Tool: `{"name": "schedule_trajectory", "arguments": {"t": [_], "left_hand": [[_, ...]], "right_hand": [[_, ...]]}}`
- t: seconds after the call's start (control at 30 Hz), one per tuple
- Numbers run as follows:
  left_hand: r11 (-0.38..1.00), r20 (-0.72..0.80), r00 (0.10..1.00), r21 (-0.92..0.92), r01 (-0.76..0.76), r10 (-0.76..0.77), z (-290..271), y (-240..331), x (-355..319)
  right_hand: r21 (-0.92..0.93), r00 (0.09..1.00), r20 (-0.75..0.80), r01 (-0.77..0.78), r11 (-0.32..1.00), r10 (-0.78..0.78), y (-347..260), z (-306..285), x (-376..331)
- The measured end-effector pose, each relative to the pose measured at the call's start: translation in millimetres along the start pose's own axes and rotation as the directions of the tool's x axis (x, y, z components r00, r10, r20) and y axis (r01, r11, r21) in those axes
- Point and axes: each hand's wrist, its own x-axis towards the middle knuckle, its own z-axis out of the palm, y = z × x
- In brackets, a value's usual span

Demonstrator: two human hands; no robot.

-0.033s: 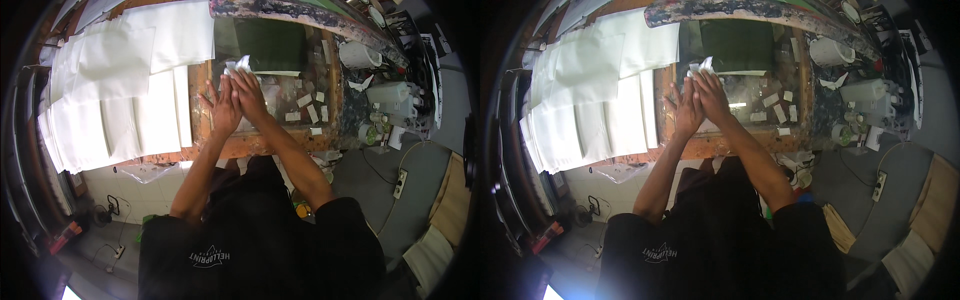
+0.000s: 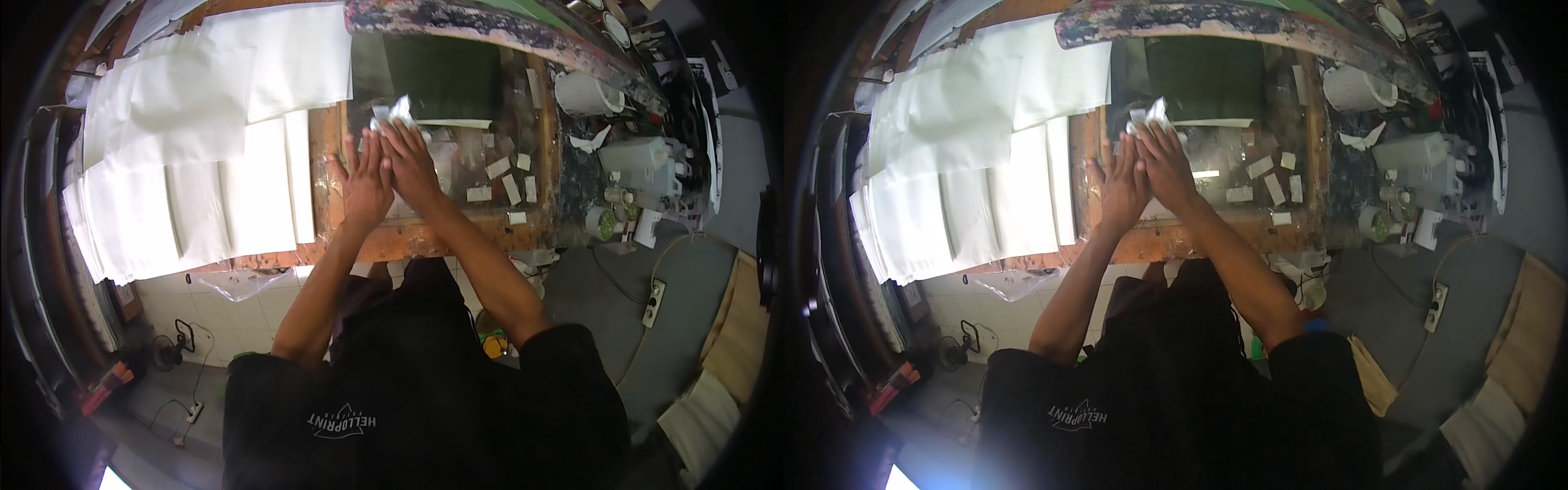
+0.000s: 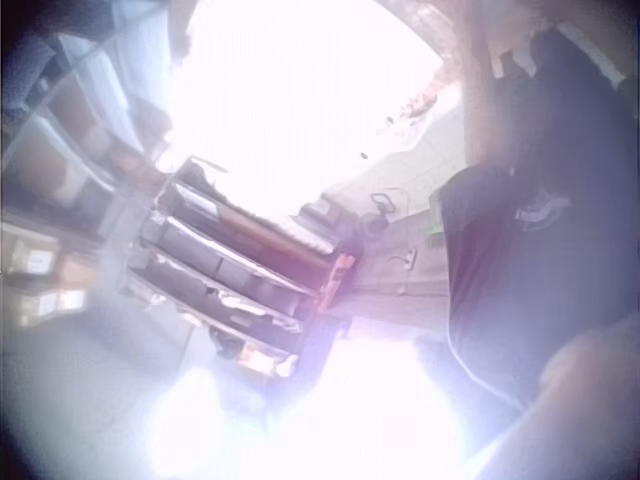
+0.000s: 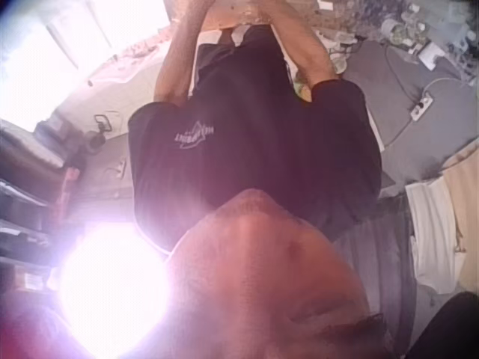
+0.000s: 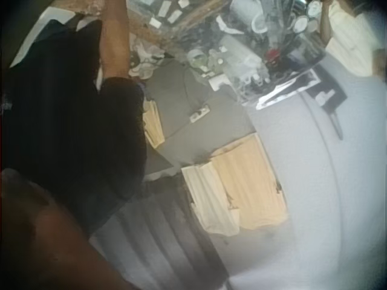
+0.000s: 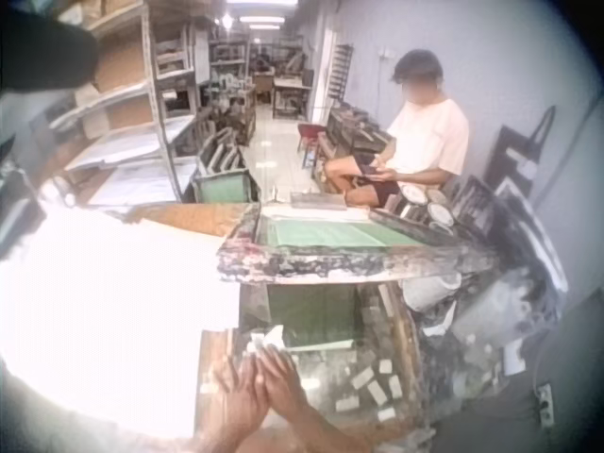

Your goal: The person cleans a screen printing frame by hand, then applies masking tape to its edges. They pour a liquid from a bottle onto the frame and wipe it with a cloth. Finally, they place a white fabric sheet onto the frame and smooth it down.

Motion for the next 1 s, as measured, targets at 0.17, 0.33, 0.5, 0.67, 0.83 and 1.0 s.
{"name": "schedule_trajectory", "arguments": {"t": [0.17,0.33,0.5,0.67,0.83,1.0], "left_hand": [[0.954,-0.092,0.985,-0.251,-0.162,0.144,-14.5,-8.5,-35.5],[0.877,-0.135,0.973,-0.469,0.105,-0.189,-25.2,0.8,-1.8],[0.715,-0.014,0.969,-0.678,0.171,-0.245,-44.2,16.6,62.1],[0.930,0.083,0.996,-0.367,0.001,0.031,-19.3,27.4,79.5],[0.935,-0.042,0.997,-0.347,-0.076,0.066,-0.9,23.6,75.4],[0.800,-0.101,0.993,-0.600,-0.009,-0.065,8.8,12.4,70.1]], "right_hand": [[0.034,0.966,0.192,-0.182,0.983,0.172,-39.0,-29.4,-55.0],[0.064,0.990,0.034,-0.136,0.989,0.134,-29.5,-4.2,-20.8],[0.260,0.999,-0.011,-0.039,0.965,0.043,-36.2,4.1,-58.2],[0.310,0.970,-0.093,-0.188,0.932,0.226,-1.8,-45.4,-101.9],[0.434,0.713,-0.317,-0.477,0.764,0.625,38.4,-39.9,-39.9],[0.124,0.914,-0.208,-0.329,0.936,0.349,30.8,-25.4,-30.2]]}}
